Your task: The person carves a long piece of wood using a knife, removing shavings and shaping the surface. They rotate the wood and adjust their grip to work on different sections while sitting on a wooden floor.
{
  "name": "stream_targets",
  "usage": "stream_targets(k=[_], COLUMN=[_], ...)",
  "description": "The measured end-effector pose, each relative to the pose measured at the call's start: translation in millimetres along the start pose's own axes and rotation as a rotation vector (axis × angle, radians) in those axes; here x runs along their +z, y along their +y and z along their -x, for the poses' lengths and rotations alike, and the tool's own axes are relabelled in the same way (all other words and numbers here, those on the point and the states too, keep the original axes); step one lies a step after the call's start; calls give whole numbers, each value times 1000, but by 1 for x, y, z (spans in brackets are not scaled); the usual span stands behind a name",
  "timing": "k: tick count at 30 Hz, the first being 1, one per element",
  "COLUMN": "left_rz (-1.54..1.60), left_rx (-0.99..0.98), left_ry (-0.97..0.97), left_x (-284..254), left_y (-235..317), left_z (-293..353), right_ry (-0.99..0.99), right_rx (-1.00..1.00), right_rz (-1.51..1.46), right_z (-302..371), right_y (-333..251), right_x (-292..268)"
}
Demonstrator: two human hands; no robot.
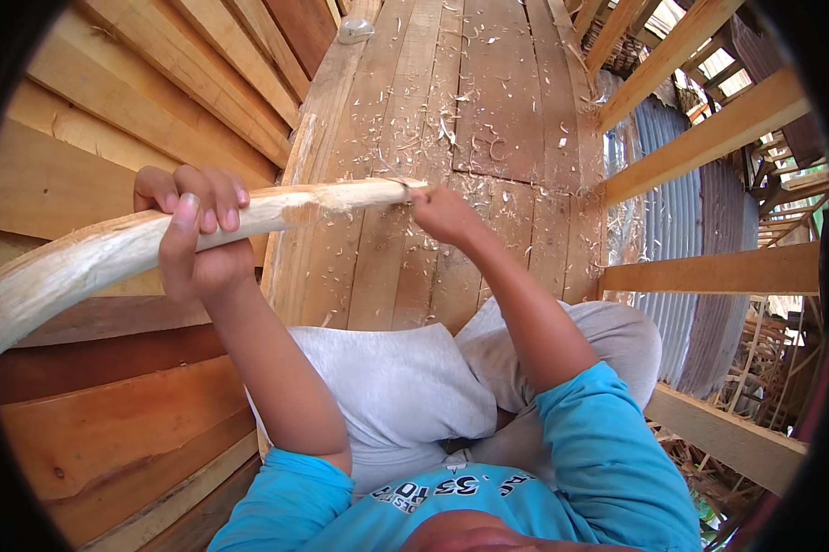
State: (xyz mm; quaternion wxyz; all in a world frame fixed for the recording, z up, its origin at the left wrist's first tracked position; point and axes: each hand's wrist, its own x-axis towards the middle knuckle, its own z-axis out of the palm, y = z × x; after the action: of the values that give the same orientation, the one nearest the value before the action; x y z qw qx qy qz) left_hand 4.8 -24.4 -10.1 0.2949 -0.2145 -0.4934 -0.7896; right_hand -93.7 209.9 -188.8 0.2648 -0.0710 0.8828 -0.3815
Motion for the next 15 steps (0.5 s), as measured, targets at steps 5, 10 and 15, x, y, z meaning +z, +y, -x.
stream_targets(k=[5,10,15], left_rz=[26,80,66], left_rx=[32,46,46], left_ry=[-217,-196,-208], left_x=[-8,-13,-17], left_y=[1,-2,-2], left_z=[-3,0,0], right_ry=[8,-174,-33], right_rx=[-21,-134,-171], right_rz=[1,-136,10], right_z=[6,32,43], right_y=[-11,-65,-71], right_x=[8,-6,-1])
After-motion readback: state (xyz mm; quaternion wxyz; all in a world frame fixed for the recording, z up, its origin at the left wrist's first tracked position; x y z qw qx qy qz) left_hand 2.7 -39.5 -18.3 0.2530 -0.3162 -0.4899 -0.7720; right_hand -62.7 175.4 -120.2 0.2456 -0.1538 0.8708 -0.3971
